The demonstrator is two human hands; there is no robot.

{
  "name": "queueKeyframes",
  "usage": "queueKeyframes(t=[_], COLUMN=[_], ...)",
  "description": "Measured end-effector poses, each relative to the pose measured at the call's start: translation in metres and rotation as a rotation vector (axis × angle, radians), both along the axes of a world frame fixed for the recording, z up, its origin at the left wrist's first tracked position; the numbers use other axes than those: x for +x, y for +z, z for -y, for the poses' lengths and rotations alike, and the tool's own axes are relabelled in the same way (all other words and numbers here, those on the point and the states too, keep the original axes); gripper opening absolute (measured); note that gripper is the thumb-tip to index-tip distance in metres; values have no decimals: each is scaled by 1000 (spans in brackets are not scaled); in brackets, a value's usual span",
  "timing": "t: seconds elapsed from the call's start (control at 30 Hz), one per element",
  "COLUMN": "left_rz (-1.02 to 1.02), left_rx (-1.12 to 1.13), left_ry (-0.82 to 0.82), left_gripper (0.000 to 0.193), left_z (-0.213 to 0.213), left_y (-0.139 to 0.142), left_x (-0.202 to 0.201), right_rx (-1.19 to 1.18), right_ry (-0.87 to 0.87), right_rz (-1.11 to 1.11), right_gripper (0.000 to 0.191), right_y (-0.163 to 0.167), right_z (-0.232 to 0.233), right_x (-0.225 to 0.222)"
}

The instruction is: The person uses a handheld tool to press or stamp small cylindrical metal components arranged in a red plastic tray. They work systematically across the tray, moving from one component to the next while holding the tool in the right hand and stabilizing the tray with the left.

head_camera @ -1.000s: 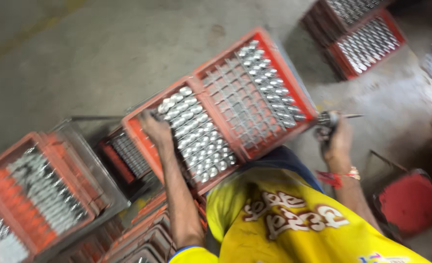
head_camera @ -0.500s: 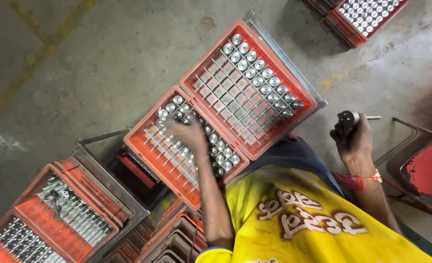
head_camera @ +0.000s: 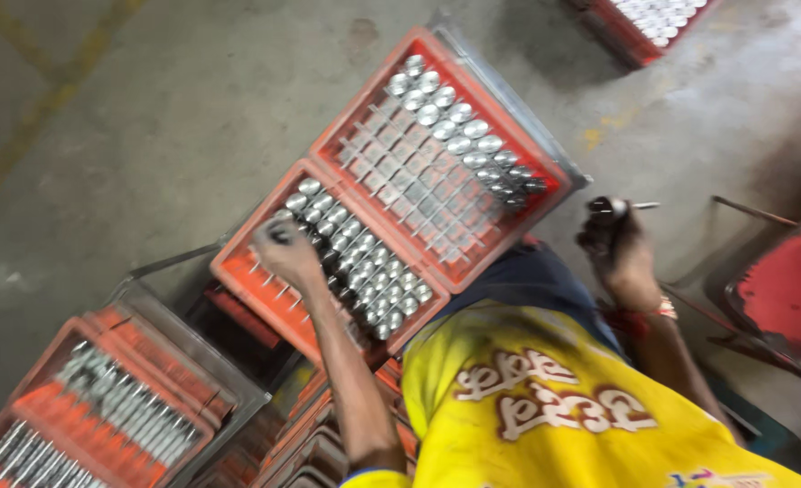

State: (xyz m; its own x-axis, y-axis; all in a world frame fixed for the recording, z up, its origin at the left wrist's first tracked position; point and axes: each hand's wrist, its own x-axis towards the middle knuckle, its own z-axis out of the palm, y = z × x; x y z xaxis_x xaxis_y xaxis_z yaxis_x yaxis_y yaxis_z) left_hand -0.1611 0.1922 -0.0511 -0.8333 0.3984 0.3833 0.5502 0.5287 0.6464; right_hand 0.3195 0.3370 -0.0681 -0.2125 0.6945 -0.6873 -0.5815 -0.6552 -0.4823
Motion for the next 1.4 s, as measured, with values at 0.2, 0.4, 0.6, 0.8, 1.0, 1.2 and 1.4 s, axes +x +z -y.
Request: queueKeyframes(t=[0.2,0.4,0.6,0.8,1.0,1.2,1.4], left_rz=[664,-2,155,301,970,520,610], left_rx=[-338,-485,-377,189,141,126,64], left_ry=[-918,-1354,-1384,-1045,-609,-615,-622], left_gripper=[41,31,42,44,19,25,15], left_z=[-100,-146,-158,-80,-40,0,41], left_y=[-26,-63,-36,81,99,111,111], left_x=[195,233,224,168,195,197,192], right_rx=[29,119,126,221,549,1022,1334], right_ry=[93,103,149,304,697,1005,1172], right_rz=[144,147,163,264,281,436,474], right_gripper=[35,30,28,19,21,11,11], right_y=[24,49,62,90,136,178,185], right_z=[-1,-11,-32,-59,-33,21,55], right_x=[-17,-13,-12,-55,-119,-158,-185])
